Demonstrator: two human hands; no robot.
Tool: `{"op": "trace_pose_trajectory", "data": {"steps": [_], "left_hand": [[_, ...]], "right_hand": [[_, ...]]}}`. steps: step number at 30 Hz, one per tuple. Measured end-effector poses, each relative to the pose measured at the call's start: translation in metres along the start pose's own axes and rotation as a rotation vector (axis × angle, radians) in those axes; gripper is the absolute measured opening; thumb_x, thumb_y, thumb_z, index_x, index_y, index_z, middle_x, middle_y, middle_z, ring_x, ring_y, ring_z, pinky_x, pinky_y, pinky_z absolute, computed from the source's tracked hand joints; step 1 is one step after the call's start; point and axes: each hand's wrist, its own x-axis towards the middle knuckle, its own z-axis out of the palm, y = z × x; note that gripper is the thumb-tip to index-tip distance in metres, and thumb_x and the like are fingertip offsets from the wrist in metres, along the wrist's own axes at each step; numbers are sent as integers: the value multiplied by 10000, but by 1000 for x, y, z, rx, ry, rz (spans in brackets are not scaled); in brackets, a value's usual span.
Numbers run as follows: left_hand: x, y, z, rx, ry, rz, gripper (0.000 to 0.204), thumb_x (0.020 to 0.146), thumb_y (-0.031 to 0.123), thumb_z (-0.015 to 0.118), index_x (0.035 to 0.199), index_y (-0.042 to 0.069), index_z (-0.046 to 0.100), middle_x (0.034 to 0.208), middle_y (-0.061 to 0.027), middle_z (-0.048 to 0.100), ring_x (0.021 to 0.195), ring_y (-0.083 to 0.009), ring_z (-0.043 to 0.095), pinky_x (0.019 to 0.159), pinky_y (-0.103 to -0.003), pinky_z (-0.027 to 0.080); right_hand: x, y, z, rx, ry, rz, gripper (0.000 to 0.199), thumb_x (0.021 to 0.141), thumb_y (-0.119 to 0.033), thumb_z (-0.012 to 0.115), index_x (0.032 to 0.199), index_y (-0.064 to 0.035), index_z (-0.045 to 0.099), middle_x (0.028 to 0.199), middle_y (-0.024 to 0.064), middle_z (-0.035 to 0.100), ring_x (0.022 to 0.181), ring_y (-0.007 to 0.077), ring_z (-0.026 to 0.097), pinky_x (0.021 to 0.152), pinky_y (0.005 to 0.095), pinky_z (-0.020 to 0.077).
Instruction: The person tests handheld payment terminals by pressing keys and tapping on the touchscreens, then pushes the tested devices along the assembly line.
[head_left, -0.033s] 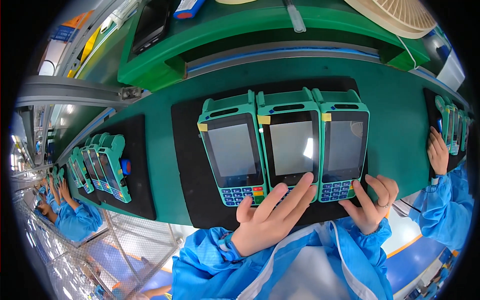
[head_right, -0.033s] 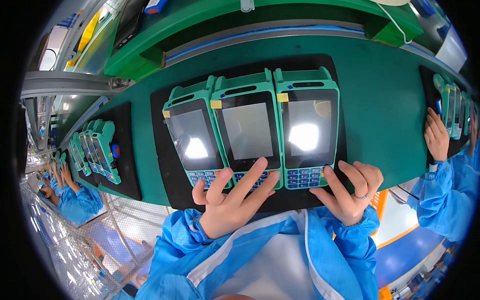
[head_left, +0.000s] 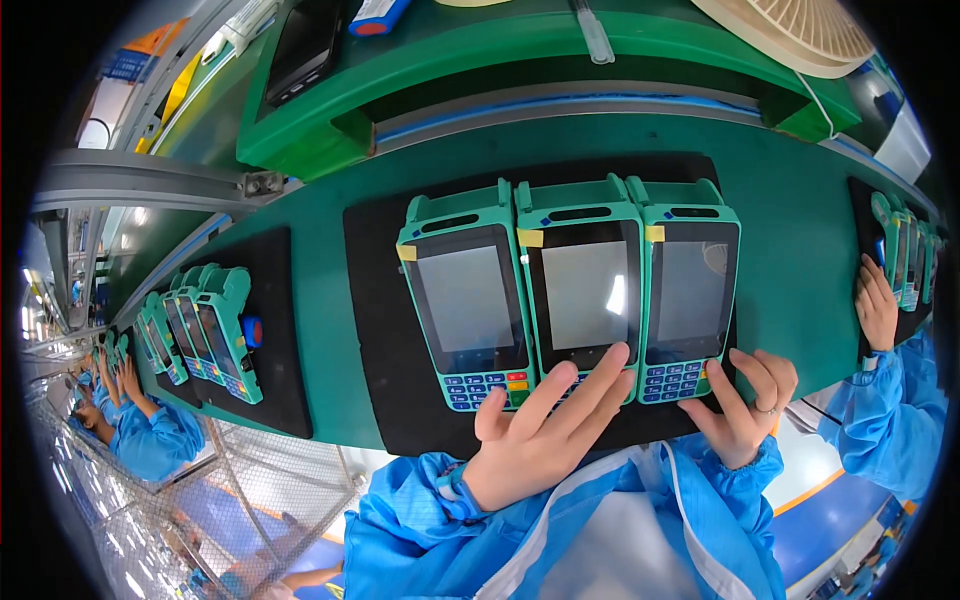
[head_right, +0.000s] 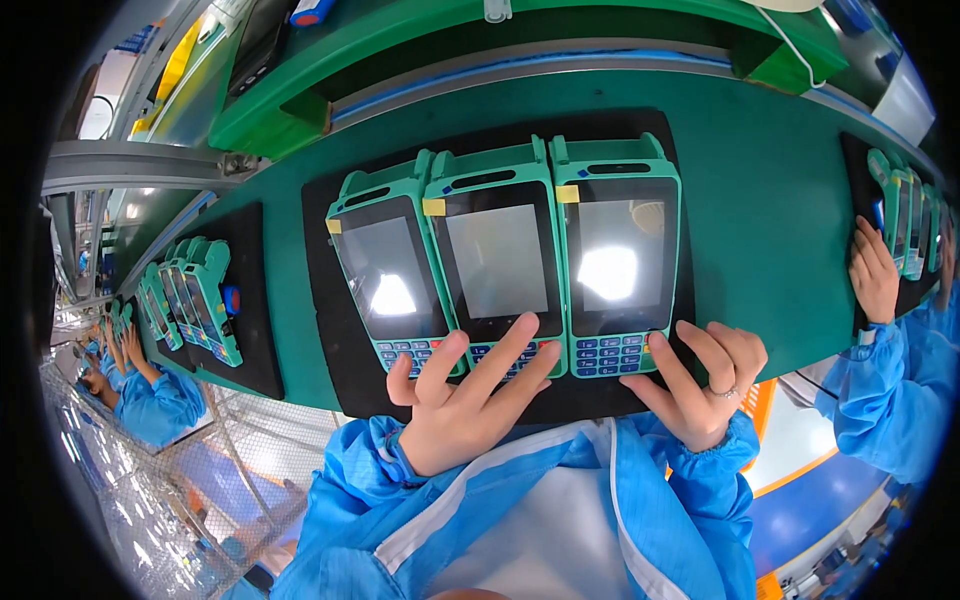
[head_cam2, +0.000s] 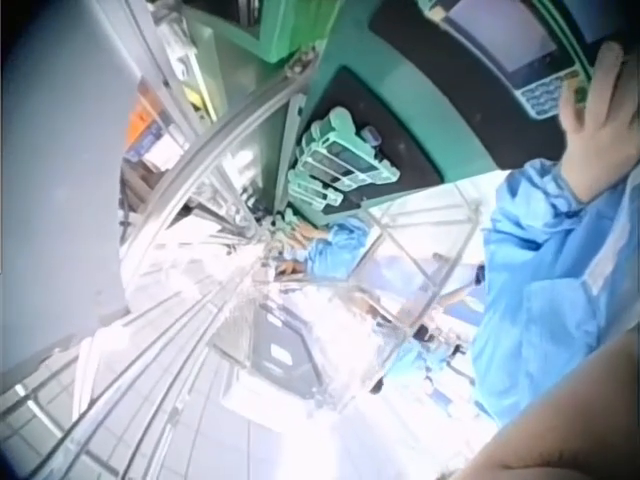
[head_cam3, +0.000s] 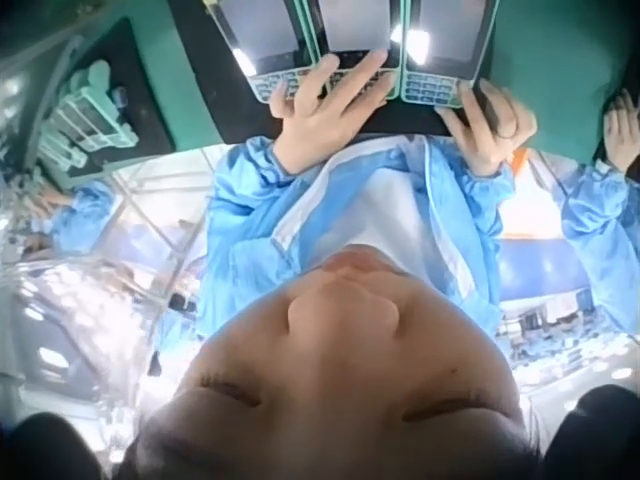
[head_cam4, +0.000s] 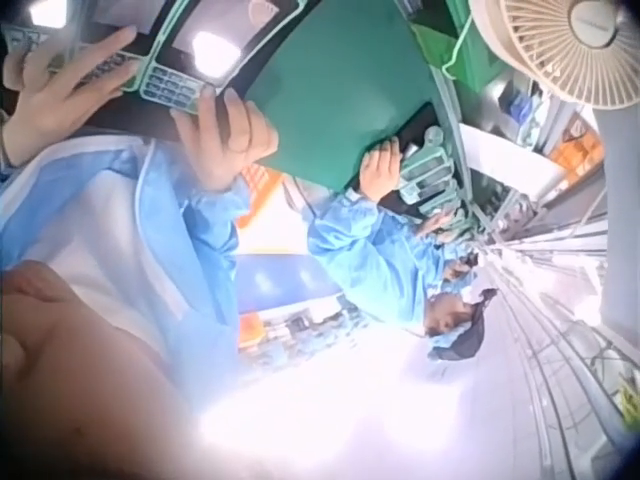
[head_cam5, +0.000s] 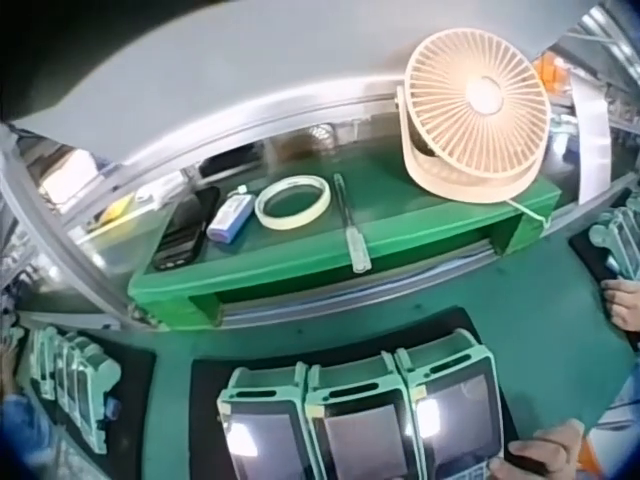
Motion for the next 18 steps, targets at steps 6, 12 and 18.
{"op": "trace_pose_trajectory", "data": {"steps": [6,12,18], "left_hand": [[-7,-15,-11,9,-38,39,313,747,395,680,1059,379,661,1301,101,500,1345,-233,173,1061,-422,51],[-42,-46,-17,288,-1,-23,375,826,437,586,1179,314,622,1346,121,473,1350,-183,229,1099,-411,13],[-35,-47,-16,196,-49,-7,396,796,441,624,1155,274,644,1332,118,489,1331,-194,252,1083,-440,15]], "right_hand": [[2,1,-1,-19,-8,-14,449,623,-455,734,949,-151,680,1076,59,535,981,274,453,813,403,384],[-4,0,-1,-113,-3,-47,514,772,-580,586,1029,-141,661,1088,78,548,979,280,478,821,399,376],[12,5,-8,-99,108,-73,564,826,-596,515,1060,-101,652,1069,87,577,989,284,481,841,407,380]]}}
